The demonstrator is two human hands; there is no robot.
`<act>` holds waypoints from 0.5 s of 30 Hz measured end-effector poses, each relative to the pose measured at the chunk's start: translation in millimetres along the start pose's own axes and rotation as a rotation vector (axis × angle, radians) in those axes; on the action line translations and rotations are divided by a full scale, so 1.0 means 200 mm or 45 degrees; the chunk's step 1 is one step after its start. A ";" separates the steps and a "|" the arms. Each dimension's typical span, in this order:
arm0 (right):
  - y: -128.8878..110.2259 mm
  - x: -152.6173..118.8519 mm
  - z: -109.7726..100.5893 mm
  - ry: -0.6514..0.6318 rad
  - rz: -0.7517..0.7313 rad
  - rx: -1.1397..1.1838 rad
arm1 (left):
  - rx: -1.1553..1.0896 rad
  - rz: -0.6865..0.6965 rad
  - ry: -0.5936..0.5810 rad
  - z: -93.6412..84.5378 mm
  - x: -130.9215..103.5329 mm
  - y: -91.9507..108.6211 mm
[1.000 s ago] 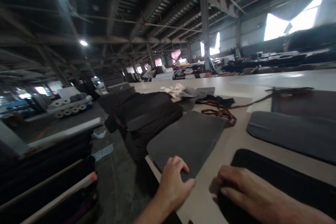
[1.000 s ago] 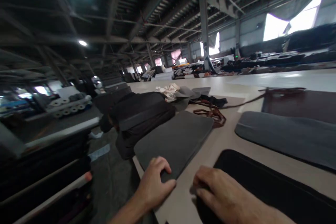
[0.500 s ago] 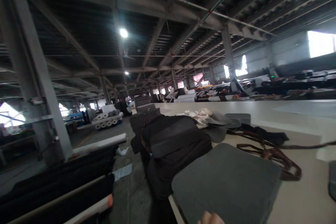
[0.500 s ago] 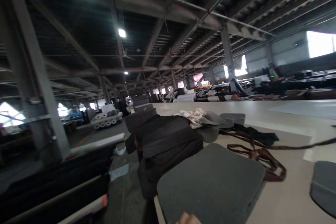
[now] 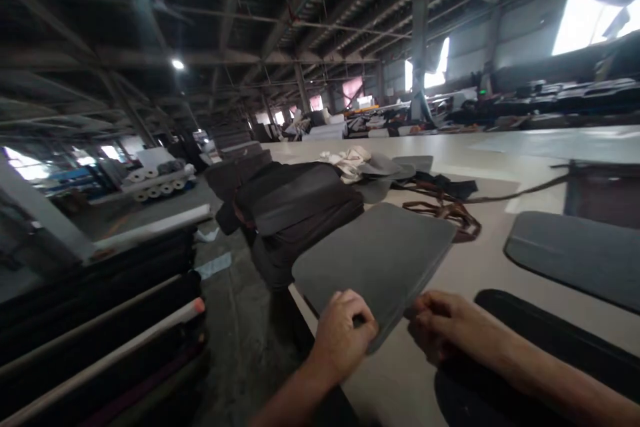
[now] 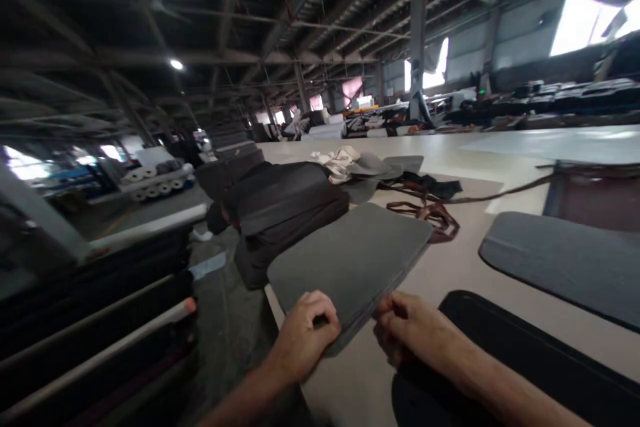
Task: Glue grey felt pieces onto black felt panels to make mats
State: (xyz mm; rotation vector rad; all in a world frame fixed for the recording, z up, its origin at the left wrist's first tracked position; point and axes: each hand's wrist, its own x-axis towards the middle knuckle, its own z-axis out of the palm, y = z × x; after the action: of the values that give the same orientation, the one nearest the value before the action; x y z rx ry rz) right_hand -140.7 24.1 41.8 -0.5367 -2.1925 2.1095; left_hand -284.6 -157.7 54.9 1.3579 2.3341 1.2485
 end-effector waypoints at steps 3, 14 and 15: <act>-0.03 -0.02 0.07 0.055 0.146 0.352 | -0.046 -0.048 -0.049 -0.02 0.01 -0.01; -0.06 0.10 0.30 0.161 0.287 0.448 | 0.003 0.033 -0.066 -0.02 0.02 -0.09; -0.06 0.12 0.28 0.175 0.265 0.430 | 0.029 0.080 -0.073 0.00 0.05 -0.11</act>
State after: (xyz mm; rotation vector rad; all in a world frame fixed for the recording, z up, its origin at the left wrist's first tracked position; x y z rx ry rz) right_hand -182.1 -23.2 45.7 -0.8783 -1.7237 2.3929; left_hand -304.2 -154.5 41.3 1.4646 2.2911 1.1872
